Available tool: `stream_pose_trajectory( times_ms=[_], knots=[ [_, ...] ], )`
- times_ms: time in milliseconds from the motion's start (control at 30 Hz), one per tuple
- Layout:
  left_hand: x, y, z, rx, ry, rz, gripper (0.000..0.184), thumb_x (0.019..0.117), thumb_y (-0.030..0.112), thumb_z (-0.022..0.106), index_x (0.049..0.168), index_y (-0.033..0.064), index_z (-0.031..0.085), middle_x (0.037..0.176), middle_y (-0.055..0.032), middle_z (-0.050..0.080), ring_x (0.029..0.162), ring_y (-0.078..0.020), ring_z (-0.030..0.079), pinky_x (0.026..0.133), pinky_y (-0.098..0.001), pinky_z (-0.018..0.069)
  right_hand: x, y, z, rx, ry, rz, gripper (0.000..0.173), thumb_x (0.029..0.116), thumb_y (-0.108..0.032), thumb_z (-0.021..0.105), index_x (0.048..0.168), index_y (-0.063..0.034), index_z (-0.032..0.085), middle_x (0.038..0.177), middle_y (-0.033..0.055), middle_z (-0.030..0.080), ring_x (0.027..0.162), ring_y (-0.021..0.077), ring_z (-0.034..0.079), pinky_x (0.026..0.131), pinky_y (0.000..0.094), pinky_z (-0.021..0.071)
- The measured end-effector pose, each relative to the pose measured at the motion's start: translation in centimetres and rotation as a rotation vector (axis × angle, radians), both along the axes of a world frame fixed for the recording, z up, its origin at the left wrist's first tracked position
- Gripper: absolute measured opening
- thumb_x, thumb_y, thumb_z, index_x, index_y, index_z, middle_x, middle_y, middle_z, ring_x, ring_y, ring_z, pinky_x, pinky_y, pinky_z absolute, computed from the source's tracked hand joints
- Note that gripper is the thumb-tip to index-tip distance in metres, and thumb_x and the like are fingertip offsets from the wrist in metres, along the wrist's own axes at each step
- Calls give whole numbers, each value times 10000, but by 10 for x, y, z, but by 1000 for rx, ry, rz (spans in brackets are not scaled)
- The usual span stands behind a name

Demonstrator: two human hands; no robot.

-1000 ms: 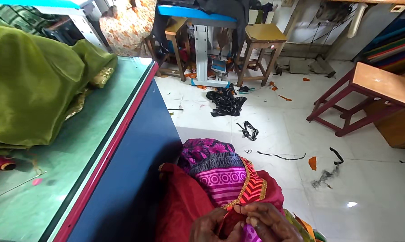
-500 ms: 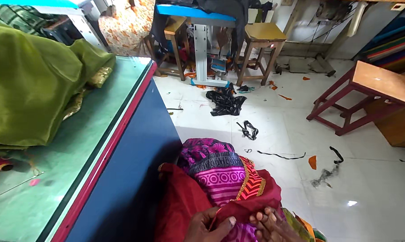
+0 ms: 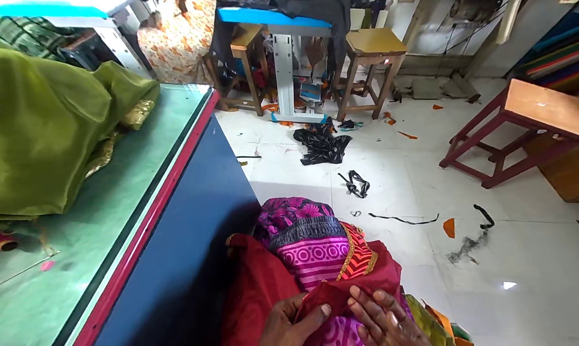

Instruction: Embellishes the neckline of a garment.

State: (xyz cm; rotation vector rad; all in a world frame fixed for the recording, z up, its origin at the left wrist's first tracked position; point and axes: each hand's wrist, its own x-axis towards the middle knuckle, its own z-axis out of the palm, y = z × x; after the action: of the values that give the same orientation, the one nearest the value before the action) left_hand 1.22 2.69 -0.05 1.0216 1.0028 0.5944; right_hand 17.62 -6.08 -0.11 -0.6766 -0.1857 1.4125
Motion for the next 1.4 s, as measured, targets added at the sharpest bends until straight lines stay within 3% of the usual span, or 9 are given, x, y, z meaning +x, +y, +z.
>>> stream_pose_trajectory(
  times_ms=[167, 233, 333, 500, 600, 733, 933, 1067, 1400],
  knots=[
    [0, 0, -1, 3, -1, 5, 168, 927, 18, 606, 870, 127, 721, 754, 113, 704, 707, 29, 664, 697, -190, 563, 1, 0, -1, 5, -101, 20, 243, 1032, -107, 547, 1206, -162, 708, 1285, 86, 717, 1194, 172, 687, 960, 292, 571],
    [0, 0, -1, 4, -4, 8, 174, 927, 14, 605, 871, 130, 721, 755, 115, 707, 710, 32, 666, 701, -187, 565, 2, 0, 0, -7, -408, 12, 270, 1034, -47, 504, 1225, -169, 650, 1271, 11, 721, 1161, 124, 690, 931, 277, 577],
    [0, -1, -1, 17, -5, 14, 170, 923, 11, 613, 867, 128, 723, 753, 116, 707, 710, 33, 666, 702, -186, 566, 7, 0, -4, 40, -824, 5, 292, 986, 20, 552, 1264, -57, 596, 1252, -51, 706, 1146, 85, 675, 968, 295, 571],
    [0, 0, -1, 33, 20, -5, 150, 925, 39, 620, 861, 135, 716, 742, 127, 691, 694, 41, 652, 684, -181, 555, 7, 4, -7, 78, -1296, -71, 303, 902, -70, 739, 1150, 77, 649, 1131, 108, 699, 967, 6, 656, 832, 161, 552],
    [0, 0, 1, 27, 32, -10, 145, 928, 36, 625, 870, 130, 719, 755, 125, 699, 704, 38, 661, 693, -182, 561, 4, 9, -6, 82, -1531, -137, 218, 878, -171, 786, 1048, -41, 747, 1001, 122, 662, 927, 36, 610, 833, 112, 486],
    [0, 0, 3, 15, 55, -24, 131, 927, 47, 631, 867, 129, 713, 753, 123, 693, 704, 38, 656, 691, -183, 555, 4, 15, -9, 109, -1797, -197, 122, 943, -281, 717, 966, -176, 774, 893, 77, 617, 899, 115, 565, 845, 143, 434],
    [-1, 1, 2, 2, 62, -40, 128, 921, 53, 640, 856, 134, 714, 742, 126, 688, 692, 38, 652, 680, -183, 551, 10, 22, -15, 161, -1985, -209, 144, 991, -346, 637, 947, -246, 732, 948, 30, 636, 980, 158, 576, 907, 223, 430],
    [-1, 1, 1, -2, 53, -53, 120, 922, 59, 641, 867, 131, 720, 749, 122, 693, 702, 31, 658, 688, -194, 557, 12, 26, -15, 198, -2070, -159, 182, 1039, -334, 548, 955, -206, 645, 1009, 32, 630, 1022, 185, 590, 933, 256, 452],
    [-1, 1, -1, 47, 92, -97, 72, 903, 96, 682, 849, 134, 710, 735, 142, 662, 681, 58, 622, 663, -169, 526, 8, 32, -11, 250, -2150, -117, 122, 1046, -277, 540, 992, -199, 616, 1116, 34, 637, 1048, 208, 589, 934, 285, 459]
  ],
)
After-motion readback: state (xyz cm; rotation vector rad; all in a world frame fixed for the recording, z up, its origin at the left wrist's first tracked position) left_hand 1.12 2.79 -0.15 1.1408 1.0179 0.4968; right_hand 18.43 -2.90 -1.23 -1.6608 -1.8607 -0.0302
